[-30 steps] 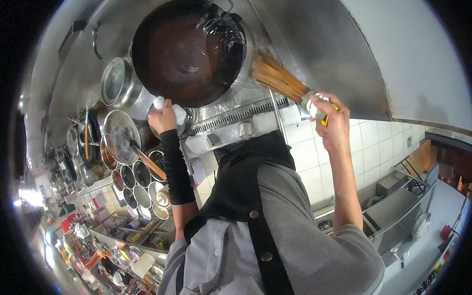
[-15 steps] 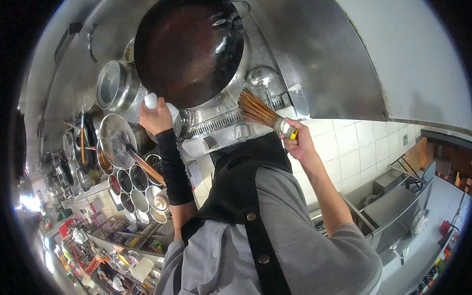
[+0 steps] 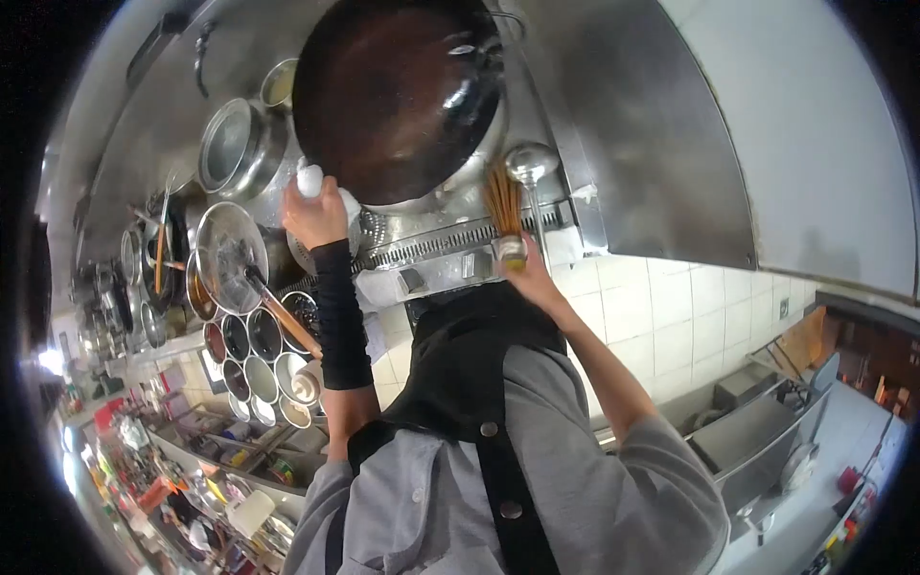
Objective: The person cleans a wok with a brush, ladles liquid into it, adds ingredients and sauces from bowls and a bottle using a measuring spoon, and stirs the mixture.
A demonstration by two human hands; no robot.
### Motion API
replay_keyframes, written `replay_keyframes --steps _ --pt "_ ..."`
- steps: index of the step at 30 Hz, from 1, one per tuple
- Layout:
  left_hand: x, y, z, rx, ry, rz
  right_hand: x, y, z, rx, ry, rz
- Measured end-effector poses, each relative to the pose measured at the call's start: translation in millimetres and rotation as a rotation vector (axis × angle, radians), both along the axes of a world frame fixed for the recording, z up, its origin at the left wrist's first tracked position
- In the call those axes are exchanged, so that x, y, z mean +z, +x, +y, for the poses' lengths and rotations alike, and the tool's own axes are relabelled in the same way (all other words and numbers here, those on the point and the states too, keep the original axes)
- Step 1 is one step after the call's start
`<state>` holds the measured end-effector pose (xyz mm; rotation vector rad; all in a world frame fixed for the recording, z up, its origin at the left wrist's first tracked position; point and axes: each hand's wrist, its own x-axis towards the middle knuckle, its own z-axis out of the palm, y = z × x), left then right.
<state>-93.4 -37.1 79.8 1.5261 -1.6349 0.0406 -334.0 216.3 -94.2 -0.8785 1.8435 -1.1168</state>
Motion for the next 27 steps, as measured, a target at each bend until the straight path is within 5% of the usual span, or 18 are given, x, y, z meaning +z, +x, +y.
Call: replay_keyframes --steps 3,4,6,7,8,10,14,16,19,22,25,27 --pt "-10 9 -2 0.026 0.168 0.126 -27 -16 62 0.181 -0.089 0.914" --pt "-20 13 -7 0.150 0.164 0.052 -52 -41 101 0.130 0.098 0.380" --pt "-36 22 -15 0.175 0.331 0.276 -128 -80 151 0.651 -0.083 0.073" --pt "-32 23 -13 0.237 0.413 0.294 -185 -91 184 0.516 -0.239 0.187" --pt "-42 29 -14 0.249 0.417 0.357 -178 -75 194 0.102 -0.033 0.119" --pt "-57 41 -8 0.332 0.567 0.402 -40 -39 146 -0.102 0.341 0.455" --pt "-110 47 3 0.350 0.800 0.592 -6 -71 151 -0.082 0.266 0.454" --pt "-120 23 9 0.301 0.900 0.561 1 -89 152 -0.161 0.283 0.187" --pt "-154 -15 6 0.267 0.922 0.804 80 -81 104 -0.084 0.265 0.108" --pt "-187 -31 -1 0.227 0.954 0.765 138 -58 45 0.032 0.170 -0.043" --pt "-138 19 26 -0.152 1.140 1.353 196 -9 -11 0.111 0.024 -0.005" --pt "-159 63 47 -0.206 1.019 0.551 224 18 -43 0.168 -0.024 0.019"
